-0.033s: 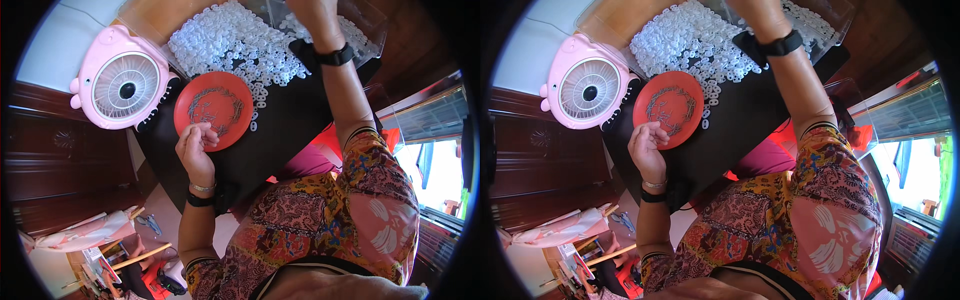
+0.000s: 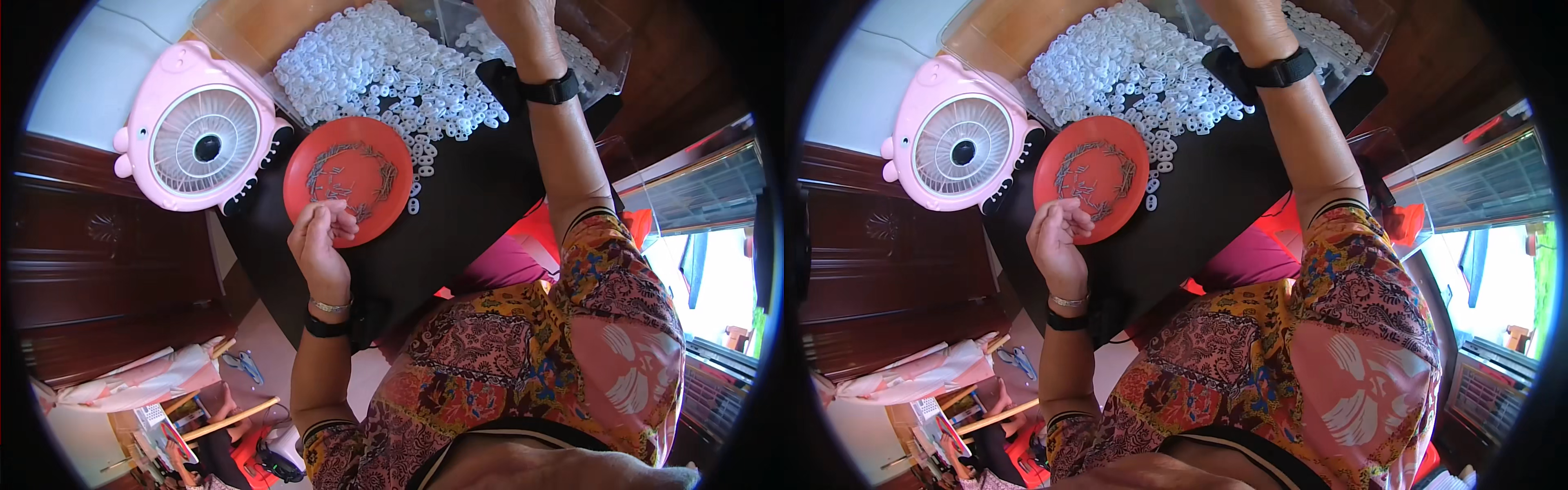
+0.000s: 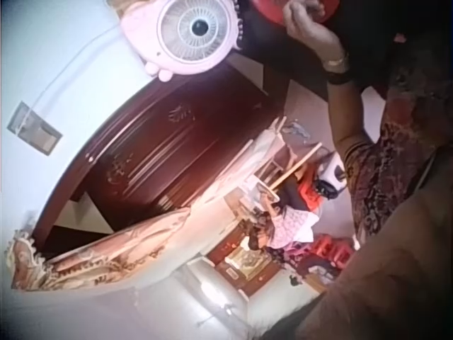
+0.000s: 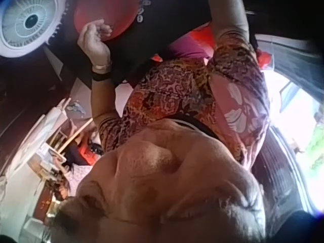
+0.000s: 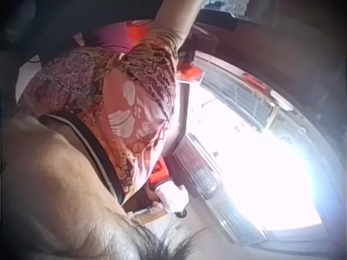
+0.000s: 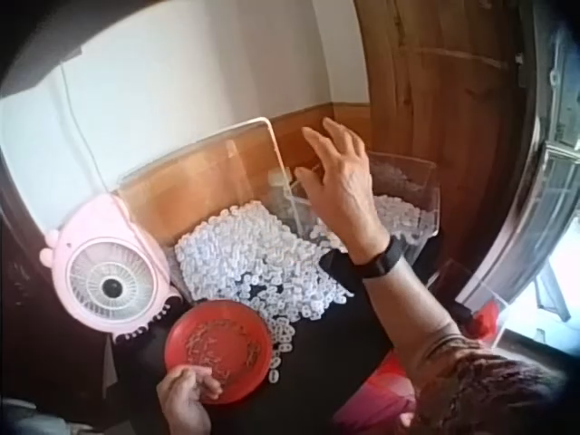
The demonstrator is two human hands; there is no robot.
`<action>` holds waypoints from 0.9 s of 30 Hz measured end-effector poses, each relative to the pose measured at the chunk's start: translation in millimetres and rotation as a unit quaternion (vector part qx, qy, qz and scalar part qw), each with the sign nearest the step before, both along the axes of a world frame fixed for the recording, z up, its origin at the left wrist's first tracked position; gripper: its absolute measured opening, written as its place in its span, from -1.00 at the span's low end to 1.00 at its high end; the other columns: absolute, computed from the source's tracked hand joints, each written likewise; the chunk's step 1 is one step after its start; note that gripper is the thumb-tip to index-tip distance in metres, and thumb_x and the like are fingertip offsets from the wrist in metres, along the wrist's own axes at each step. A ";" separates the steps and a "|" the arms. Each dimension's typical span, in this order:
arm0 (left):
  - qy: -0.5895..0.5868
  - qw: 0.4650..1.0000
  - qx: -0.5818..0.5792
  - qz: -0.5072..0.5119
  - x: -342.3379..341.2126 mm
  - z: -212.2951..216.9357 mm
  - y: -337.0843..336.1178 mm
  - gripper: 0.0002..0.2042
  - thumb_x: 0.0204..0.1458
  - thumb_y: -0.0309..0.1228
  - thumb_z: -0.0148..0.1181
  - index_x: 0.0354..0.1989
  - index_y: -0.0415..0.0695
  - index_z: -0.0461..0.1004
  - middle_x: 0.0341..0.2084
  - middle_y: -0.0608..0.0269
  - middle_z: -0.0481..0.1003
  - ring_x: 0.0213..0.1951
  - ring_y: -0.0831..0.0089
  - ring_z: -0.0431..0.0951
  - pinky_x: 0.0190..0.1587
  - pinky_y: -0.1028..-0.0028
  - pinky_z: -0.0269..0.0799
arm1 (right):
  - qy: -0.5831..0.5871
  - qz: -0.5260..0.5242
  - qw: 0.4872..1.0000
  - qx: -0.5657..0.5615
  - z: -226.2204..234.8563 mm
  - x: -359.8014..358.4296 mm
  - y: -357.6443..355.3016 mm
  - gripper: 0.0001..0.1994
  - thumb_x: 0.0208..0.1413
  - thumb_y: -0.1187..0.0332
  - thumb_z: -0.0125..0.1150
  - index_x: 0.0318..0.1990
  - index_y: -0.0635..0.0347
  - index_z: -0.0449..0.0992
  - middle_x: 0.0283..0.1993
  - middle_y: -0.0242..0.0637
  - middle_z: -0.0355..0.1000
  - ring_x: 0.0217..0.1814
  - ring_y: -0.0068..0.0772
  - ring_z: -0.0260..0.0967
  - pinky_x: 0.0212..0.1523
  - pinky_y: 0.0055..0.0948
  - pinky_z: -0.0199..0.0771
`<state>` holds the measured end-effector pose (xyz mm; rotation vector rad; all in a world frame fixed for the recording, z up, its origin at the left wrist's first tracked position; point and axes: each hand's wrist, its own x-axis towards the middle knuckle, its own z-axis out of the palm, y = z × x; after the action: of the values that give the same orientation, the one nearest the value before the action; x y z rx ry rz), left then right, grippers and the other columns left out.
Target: The recorder is assembling small white plastic components by snapping pieces together over a red plate at a workshop desk.
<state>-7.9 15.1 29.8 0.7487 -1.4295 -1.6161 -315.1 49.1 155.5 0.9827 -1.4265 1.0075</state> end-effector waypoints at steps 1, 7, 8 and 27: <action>0.001 1.000 0.003 -0.003 -1.5 -1.1 -0.4 -0.74 0.16 -0.38 -0.11 -0.33 -0.29 0.48 -0.56 0.20 0.47 -0.52 0.52 0.44 -0.45 0.60 0.30 | 0.001 -0.003 1.000 0.003 -2.8 -3.2 1.0 -0.76 -0.12 0.49 0.23 -0.21 0.24 0.54 -0.03 -0.04 0.41 0.02 0.00 0.31 0.03 -0.20 0.34; -0.112 0.993 -0.026 -0.034 -2.0 -7.3 -2.6 -0.77 0.14 -0.40 -0.05 -0.35 -0.31 0.49 -0.54 0.21 0.49 -0.48 0.52 0.46 -0.39 0.60 0.33 | -0.092 0.360 0.858 0.355 -73.9 -2.2 -29.0 -0.86 -0.01 0.34 0.25 -0.30 0.17 0.56 -0.34 -0.27 0.53 -0.32 -0.34 0.49 -0.31 -0.44 0.46; -0.110 0.993 -0.024 -0.031 -1.2 -7.0 -2.9 -0.78 0.14 -0.41 -0.05 -0.35 -0.31 0.49 -0.54 0.21 0.49 -0.48 0.52 0.46 -0.38 0.60 0.34 | -0.131 0.388 0.785 0.466 -74.5 4.9 -26.7 -0.84 -0.01 0.33 0.25 -0.30 0.20 0.56 -0.35 -0.25 0.53 -0.32 -0.34 0.49 -0.30 -0.44 0.45; -0.095 0.994 0.031 0.040 8.3 -1.8 -4.8 -0.74 0.15 -0.33 -0.11 -0.31 -0.28 0.44 -0.42 0.12 0.52 -0.34 0.39 0.54 -0.22 0.47 0.45 | -0.153 0.455 0.562 0.673 -94.2 44.9 -11.1 -0.86 -0.26 0.39 0.22 -0.47 0.23 0.54 -0.59 -0.23 0.42 -0.52 -0.24 0.40 -0.47 -0.34 0.32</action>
<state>0.4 10.3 28.0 1.0059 -1.4659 -1.5673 -270.3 38.0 61.4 3.0497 -1.9641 0.5428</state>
